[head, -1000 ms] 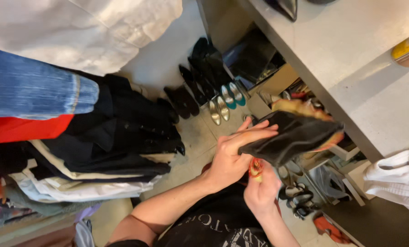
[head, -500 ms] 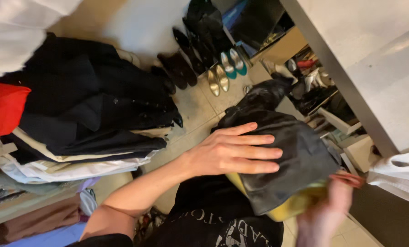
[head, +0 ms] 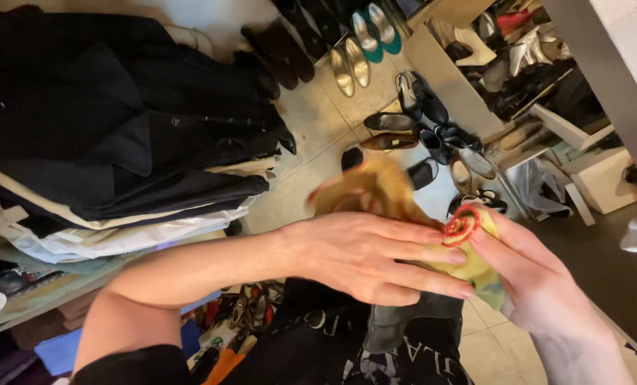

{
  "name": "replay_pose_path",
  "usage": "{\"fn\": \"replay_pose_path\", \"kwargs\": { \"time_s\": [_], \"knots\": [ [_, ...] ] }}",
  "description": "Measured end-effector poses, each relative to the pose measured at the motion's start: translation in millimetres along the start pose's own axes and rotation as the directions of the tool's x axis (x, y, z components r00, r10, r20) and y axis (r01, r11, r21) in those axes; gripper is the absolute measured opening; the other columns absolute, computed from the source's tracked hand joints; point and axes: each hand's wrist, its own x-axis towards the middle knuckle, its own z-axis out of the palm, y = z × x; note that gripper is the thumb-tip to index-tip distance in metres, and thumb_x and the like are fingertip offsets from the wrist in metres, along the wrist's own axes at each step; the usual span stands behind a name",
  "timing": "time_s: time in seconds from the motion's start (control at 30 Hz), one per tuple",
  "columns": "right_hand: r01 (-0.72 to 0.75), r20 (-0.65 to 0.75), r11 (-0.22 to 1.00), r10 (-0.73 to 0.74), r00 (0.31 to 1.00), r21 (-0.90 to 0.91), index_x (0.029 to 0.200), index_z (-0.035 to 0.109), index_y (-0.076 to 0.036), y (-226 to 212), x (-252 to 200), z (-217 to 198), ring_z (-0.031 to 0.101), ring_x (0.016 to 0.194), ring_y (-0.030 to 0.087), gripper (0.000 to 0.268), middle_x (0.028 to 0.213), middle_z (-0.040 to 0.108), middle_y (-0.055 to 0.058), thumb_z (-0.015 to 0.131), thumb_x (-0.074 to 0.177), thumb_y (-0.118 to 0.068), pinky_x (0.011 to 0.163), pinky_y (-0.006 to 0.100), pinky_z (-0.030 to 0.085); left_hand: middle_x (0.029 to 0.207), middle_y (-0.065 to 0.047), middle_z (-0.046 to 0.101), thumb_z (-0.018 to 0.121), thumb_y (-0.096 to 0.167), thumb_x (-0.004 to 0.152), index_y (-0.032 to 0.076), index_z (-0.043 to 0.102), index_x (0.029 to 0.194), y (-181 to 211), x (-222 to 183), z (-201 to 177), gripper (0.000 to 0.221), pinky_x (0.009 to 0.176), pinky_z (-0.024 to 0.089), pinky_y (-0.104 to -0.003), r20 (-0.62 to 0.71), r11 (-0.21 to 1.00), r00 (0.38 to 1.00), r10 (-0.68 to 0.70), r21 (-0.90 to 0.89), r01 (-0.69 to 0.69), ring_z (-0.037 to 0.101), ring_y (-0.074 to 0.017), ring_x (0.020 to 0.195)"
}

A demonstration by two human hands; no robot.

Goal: The person cleans a black boot by first spraying it with a cleaning agent and then wiping the surface with a cloth.

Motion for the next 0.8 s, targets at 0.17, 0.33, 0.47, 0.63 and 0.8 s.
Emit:
{"fn": "replay_pose_path", "kwargs": {
  "time_s": [0.17,0.33,0.47,0.63,0.8],
  "knots": [
    [0.001,0.149,0.994,-0.017,0.989,0.11,0.128,0.06,0.008,-26.4,6.0,6.3,0.072,0.099,0.033,0.037,0.12,0.072,0.026,0.041,0.1,-0.008,0.079,0.042,0.059,0.154,-0.014,0.035,0.071,0.007,0.108,-0.001,0.074,0.13,0.2,-5.6,-11.3,0.023,0.129,0.027,-0.042,-0.02,0.999,1.0,-0.019,0.046,0.02,0.042,-0.0327,0.144],
    [-0.033,-0.468,0.999,0.021,0.884,-0.017,0.13,0.051,0.006,-28.5,9.5,-5.0,0.06,0.109,0.04,0.037,0.129,0.061,0.025,0.033,0.101,-0.008,0.089,0.05,0.049,0.141,-0.018,0.053,0.056,0.009,0.107,0.007,0.073,0.099,4.8,-3.8,-18.6,0.019,0.119,0.041,-0.039,-0.02,0.998,0.999,0.029,0.063,-0.028,0.051,-0.0305,0.133],
    [-0.041,-0.204,0.99,0.013,0.979,-0.134,0.14,0.05,0.003,-37.2,19.2,31.1,0.066,0.108,0.031,0.049,0.132,0.066,0.021,0.036,0.094,-0.008,0.091,0.041,0.051,0.152,-0.015,0.042,0.05,0.014,0.112,0.004,0.076,0.121,-0.5,4.3,-8.9,0.03,0.126,0.028,-0.04,0.056,0.993,0.993,0.101,0.055,-0.104,0.035,-0.0278,0.145],
    [0.059,-0.219,0.994,-0.079,0.972,-0.095,0.133,0.053,0.005,-36.5,13.6,-1.9,0.065,0.106,0.033,0.043,0.129,0.065,0.023,0.039,0.096,-0.011,0.088,0.042,0.052,0.129,-0.024,0.058,0.055,0.007,0.103,0.001,0.073,0.095,-3.1,5.6,-19.8,0.02,0.107,0.047,-0.04,0.039,0.995,0.995,0.091,0.028,-0.092,0.059,-0.0338,0.119],
    [0.092,-0.487,0.996,-0.091,0.869,-0.022,0.146,0.04,-0.001,-33.6,14.1,-12.1,0.056,0.121,0.028,0.053,0.142,0.053,0.019,0.036,0.096,-0.016,0.102,0.037,0.046,0.105,-0.011,0.067,0.05,0.012,0.103,0.0,0.068,0.096,-0.8,9.0,-36.7,0.022,0.079,0.048,-0.03,-0.052,0.997,0.999,-0.006,0.074,0.01,0.061,-0.0211,0.094]
  ]
}}
